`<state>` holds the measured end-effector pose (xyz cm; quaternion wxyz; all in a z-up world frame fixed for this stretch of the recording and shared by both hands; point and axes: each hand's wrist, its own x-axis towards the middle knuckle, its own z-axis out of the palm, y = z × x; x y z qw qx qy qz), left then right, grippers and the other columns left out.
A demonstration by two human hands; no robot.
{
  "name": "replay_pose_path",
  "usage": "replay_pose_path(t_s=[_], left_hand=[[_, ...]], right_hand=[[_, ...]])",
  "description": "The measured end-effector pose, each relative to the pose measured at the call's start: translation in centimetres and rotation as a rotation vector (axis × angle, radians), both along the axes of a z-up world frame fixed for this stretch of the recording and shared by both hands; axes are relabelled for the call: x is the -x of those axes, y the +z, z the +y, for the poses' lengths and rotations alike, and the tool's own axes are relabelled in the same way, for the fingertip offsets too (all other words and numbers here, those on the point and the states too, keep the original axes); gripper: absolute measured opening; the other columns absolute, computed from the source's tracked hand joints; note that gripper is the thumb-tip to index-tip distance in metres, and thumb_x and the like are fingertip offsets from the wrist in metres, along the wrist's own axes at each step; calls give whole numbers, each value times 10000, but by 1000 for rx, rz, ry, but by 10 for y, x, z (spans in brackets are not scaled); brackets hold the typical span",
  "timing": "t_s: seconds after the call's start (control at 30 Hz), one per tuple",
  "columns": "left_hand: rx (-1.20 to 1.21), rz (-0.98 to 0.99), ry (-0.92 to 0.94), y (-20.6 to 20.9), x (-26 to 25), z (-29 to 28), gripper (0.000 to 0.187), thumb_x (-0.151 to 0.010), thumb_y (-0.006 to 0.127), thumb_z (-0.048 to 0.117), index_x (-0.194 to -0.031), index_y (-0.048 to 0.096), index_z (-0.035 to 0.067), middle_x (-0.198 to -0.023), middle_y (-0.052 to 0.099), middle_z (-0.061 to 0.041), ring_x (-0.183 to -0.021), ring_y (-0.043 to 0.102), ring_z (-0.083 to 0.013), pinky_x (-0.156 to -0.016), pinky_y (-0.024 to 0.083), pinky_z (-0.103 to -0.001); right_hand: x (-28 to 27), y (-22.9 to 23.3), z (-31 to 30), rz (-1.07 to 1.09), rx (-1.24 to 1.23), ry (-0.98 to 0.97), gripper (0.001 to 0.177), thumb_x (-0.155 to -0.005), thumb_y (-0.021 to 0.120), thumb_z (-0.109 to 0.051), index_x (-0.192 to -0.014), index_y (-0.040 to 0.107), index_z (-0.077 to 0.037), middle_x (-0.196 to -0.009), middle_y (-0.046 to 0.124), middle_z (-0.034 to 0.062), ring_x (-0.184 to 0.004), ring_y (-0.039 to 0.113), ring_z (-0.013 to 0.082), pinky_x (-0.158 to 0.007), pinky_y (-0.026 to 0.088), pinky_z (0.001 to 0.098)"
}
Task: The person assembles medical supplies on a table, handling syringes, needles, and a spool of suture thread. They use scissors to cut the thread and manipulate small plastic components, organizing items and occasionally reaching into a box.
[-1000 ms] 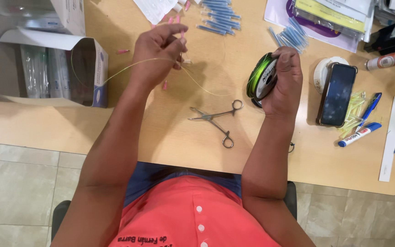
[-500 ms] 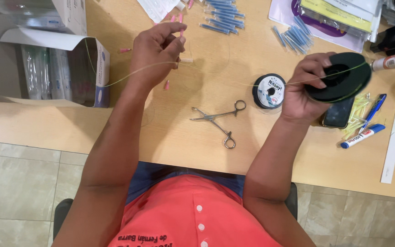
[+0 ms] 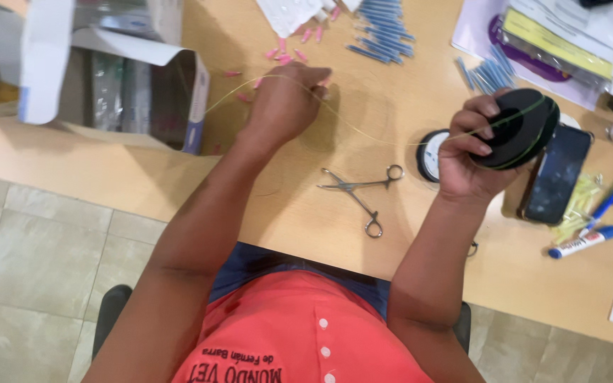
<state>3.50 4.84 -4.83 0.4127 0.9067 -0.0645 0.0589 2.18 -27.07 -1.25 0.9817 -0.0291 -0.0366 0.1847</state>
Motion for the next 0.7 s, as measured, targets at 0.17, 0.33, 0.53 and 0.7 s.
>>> replay_pose_path(t_s=[0.17, 0.33, 0.53, 0.7], left_hand=[[-115, 5, 50, 1, 5, -4, 92, -854, 561, 155, -833, 601, 76, -865, 652, -239, -775, 614, -488, -585, 397, -578], [35, 74, 48, 55, 47, -4, 638, -863, 572, 87, -1497, 498, 63, -1211, 663, -221, -1090, 641, -444, -822, 504, -528], [1604, 218, 8, 55, 84, 19, 841, -922, 705, 152, -1638, 264, 181, -841, 623, 24, -512, 345, -57, -429, 199, -214], [1369, -95, 284, 103, 92, 17, 310, -1037, 478, 267, -738, 515, 195, -529, 377, 39, -449, 270, -62, -415, 163, -235]], right_hand=[[4, 7, 8, -32, 40, 78, 595, -839, 854, -97, -1383, 613, -78, -1157, 550, 64, -909, 525, 130, -751, 561, 191], [6, 14, 6, -47, 85, 104, 595, -819, 870, -77, -1368, 642, -100, -1121, 555, 40, -871, 506, 88, -731, 540, 146], [4, 8, -8, 4, 49, 91, 433, -889, 794, -47, -1315, 725, -78, -1073, 607, 35, -843, 522, 72, -659, 553, 127], [-2, 20, 5, -192, 135, 279, 563, -1079, 598, -496, -1393, 697, -39, -913, 612, 84, -730, 541, 150, -600, 489, 200]])
